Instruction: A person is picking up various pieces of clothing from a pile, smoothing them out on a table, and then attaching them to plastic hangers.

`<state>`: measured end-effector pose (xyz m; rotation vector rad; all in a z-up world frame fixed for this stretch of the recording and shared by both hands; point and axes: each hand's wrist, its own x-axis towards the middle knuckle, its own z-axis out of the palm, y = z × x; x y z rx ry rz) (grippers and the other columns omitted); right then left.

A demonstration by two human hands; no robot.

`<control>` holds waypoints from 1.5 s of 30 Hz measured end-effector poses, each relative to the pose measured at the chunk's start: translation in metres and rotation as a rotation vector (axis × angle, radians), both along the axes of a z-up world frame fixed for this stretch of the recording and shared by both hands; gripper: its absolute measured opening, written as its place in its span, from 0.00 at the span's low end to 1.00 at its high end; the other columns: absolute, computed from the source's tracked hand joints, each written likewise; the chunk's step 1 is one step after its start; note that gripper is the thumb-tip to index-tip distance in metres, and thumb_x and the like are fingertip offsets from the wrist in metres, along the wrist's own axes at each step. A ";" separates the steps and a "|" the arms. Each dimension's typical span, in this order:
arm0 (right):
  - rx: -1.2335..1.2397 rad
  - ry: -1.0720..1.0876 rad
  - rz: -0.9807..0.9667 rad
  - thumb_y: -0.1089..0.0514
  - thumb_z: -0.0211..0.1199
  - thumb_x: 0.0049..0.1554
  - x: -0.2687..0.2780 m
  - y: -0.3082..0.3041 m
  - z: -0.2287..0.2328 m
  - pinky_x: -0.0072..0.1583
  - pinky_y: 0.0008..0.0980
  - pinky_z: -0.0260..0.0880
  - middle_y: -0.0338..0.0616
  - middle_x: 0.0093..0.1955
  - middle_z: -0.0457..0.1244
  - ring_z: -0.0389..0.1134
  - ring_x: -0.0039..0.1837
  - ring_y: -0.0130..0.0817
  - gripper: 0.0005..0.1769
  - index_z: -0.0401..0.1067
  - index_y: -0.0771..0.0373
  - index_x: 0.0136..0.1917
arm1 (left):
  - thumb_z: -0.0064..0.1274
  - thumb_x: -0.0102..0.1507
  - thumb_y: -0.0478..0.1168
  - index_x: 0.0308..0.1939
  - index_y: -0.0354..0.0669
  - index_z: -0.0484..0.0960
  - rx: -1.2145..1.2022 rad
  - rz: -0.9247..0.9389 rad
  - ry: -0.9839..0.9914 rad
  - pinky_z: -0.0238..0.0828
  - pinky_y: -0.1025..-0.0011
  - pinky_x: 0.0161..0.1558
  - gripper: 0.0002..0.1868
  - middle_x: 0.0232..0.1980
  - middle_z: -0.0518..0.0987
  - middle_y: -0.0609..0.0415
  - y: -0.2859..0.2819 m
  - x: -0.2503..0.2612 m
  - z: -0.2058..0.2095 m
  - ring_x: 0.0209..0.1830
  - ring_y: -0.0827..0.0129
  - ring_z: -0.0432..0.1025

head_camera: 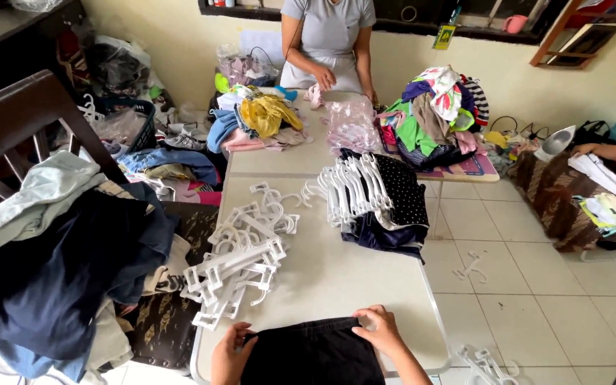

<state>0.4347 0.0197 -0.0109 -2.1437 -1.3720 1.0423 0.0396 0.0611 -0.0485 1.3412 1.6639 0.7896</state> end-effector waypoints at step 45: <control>0.343 -0.687 0.501 0.32 0.55 0.63 -0.112 -0.011 -0.022 0.76 0.61 0.36 0.35 0.87 0.35 0.33 0.86 0.40 0.43 0.43 0.40 0.84 | 0.51 0.57 0.75 0.80 0.57 0.56 1.043 -0.390 0.944 0.39 0.60 0.79 0.53 0.85 0.52 0.63 -0.034 0.088 -0.038 0.86 0.67 0.43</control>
